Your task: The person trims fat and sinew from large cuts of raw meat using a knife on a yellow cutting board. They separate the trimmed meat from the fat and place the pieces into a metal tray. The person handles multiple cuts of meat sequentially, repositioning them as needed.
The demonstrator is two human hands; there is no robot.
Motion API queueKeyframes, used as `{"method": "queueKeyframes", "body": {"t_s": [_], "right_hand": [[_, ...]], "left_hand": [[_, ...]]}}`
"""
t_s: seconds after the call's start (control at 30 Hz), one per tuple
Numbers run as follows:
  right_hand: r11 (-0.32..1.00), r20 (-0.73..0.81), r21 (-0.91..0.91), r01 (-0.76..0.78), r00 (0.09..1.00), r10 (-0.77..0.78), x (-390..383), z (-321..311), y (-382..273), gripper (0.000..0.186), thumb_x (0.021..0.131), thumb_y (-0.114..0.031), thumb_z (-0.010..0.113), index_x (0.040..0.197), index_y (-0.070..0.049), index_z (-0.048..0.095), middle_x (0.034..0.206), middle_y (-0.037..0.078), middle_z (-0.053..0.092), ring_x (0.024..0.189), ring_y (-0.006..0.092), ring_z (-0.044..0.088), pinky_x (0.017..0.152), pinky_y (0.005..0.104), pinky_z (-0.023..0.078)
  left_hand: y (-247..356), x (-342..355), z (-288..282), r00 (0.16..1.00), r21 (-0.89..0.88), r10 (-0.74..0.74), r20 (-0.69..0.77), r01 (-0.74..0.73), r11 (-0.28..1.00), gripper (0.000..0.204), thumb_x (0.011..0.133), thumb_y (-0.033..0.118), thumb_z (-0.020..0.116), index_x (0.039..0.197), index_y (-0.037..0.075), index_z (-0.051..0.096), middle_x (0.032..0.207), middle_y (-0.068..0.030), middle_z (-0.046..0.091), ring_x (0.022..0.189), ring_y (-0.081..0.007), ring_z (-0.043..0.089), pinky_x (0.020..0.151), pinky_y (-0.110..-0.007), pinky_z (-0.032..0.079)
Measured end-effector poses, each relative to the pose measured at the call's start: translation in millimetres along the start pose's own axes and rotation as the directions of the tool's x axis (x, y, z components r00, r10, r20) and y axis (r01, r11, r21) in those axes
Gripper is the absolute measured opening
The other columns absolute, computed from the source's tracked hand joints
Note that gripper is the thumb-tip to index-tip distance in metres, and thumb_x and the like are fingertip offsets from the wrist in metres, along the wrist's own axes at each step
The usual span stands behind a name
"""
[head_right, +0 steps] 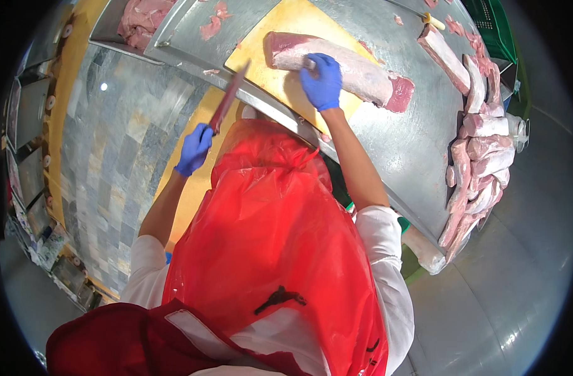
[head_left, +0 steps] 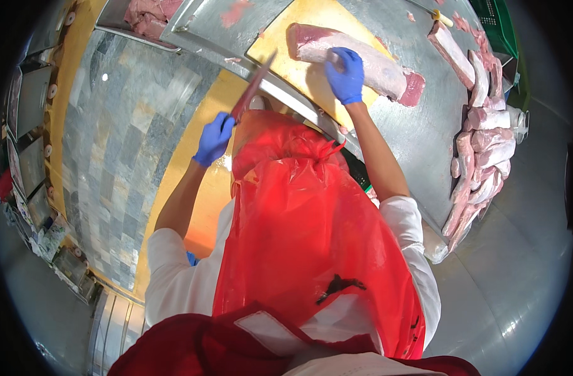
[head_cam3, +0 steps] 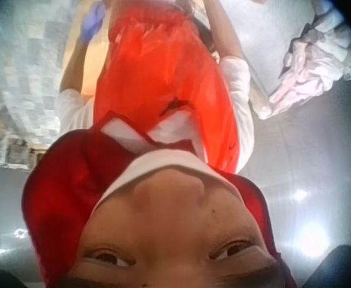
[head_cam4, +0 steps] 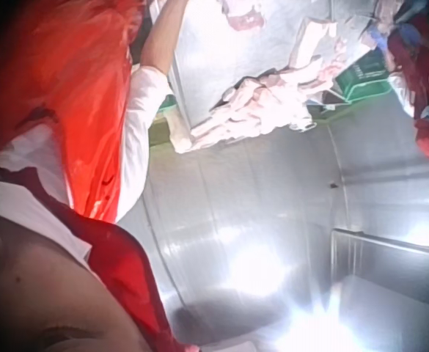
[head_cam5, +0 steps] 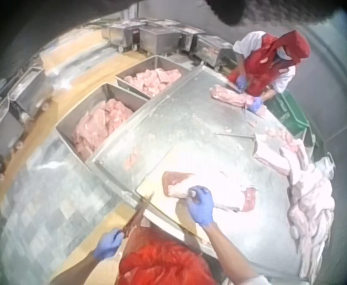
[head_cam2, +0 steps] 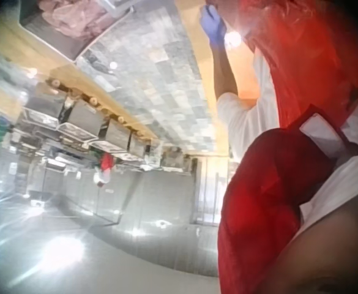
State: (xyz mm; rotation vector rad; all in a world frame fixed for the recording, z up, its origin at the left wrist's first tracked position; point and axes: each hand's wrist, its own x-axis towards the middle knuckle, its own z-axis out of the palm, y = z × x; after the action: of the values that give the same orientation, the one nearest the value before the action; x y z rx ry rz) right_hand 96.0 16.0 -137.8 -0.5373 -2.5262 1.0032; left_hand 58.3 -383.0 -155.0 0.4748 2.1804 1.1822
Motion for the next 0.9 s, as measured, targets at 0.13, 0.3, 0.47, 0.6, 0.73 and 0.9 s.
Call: {"method": "queueKeyframes", "body": {"t_s": [0.13, 0.3, 0.47, 0.6, 0.73, 0.9], "right_hand": [[0.937, 0.062, -0.251, 0.243, 0.97, -0.235, 22.8, 31.1, -50.3, 0.039, 0.077, -0.029, 0.075, 0.113, -0.017, 0.071, 0.11, 0.014, 0.066, 0.102, 0.0375, 0.061, 0.091, 0.0482, 0.05], [0.893, 0.079, -0.323, 0.313, 0.949, -0.304, 36.6, 46.9, -25.7, 0.029, 0.073, -0.026, 0.074, 0.102, -0.021, 0.074, 0.106, 0.01, 0.067, 0.095, 0.0367, 0.061, 0.081, 0.0512, 0.05], [0.932, 0.135, -0.162, 0.323, 0.943, -0.304, 47.1, 42.9, -12.4, 0.024, 0.068, -0.025, 0.079, 0.09, -0.019, 0.077, 0.104, 0.011, 0.067, 0.097, 0.0378, 0.06, 0.085, 0.0503, 0.051], [0.915, 0.205, -0.17, 0.367, 0.921, -0.331, 48.1, 19.9, -21.5, 0.021, 0.078, -0.019, 0.078, 0.095, -0.008, 0.073, 0.102, 0.015, 0.069, 0.09, 0.0306, 0.068, 0.078, 0.0425, 0.056], [0.94, 0.03, 0.173, 0.292, 0.953, -0.302, 37.4, 26.0, -27.3, 0.005, 0.083, -0.011, 0.074, 0.086, -0.008, 0.072, 0.093, 0.013, 0.068, 0.084, 0.0317, 0.067, 0.075, 0.0413, 0.056], [0.943, 0.061, -0.102, 0.316, 0.948, -0.311, 33.0, 23.4, -19.2, 0.012, 0.083, -0.011, 0.075, 0.094, -0.005, 0.075, 0.091, 0.013, 0.071, 0.083, 0.0282, 0.07, 0.075, 0.0365, 0.056]], "left_hand": [[35.2, 44.5, 12.6, 0.985, -0.23, -0.045, -0.165, 0.005, 0.973, 0.026, 0.106, 0.027, 0.052, 0.107, 0.002, 0.06, 0.072, -0.0116, 0.062, 0.062, -0.0198, 0.061, 0.059, -0.036, 0.048], [72.6, 91.7, 34.7, 0.973, -0.304, 0.015, -0.23, -0.086, 0.949, 0.028, 0.104, 0.029, 0.055, 0.104, 0.002, 0.063, 0.071, -0.013, 0.065, 0.063, -0.0221, 0.064, 0.061, -0.037, 0.049], [91.6, 105.3, 43.9, 0.977, -0.337, 0.059, -0.203, -0.126, 0.933, 0.031, 0.104, 0.032, 0.056, 0.098, 0.002, 0.063, 0.069, -0.0046, 0.06, 0.057, -0.01, 0.054, 0.052, -0.029, 0.043], [92.9, 107.3, 51.6, 0.986, -0.305, 0.053, -0.155, -0.099, 0.947, 0.035, 0.102, 0.035, 0.056, 0.098, 0.001, 0.065, 0.07, -0.0173, 0.065, 0.065, -0.0301, 0.068, 0.064, -0.041, 0.052], [85.4, 109.6, 73.6, 0.974, -0.154, 0.109, -0.199, -0.141, 0.978, 0.034, 0.103, 0.034, 0.053, 0.098, 0.003, 0.064, 0.074, -0.0219, 0.067, 0.072, -0.0435, 0.067, 0.068, -0.05, 0.052], [84.0, 109.1, 89.7, 0.954, -0.01, 0.183, -0.237, -0.191, 0.982, 0.037, 0.103, 0.036, 0.054, 0.105, 0.001, 0.065, 0.082, -0.0227, 0.069, 0.077, -0.0417, 0.067, 0.073, -0.048, 0.052]]}}
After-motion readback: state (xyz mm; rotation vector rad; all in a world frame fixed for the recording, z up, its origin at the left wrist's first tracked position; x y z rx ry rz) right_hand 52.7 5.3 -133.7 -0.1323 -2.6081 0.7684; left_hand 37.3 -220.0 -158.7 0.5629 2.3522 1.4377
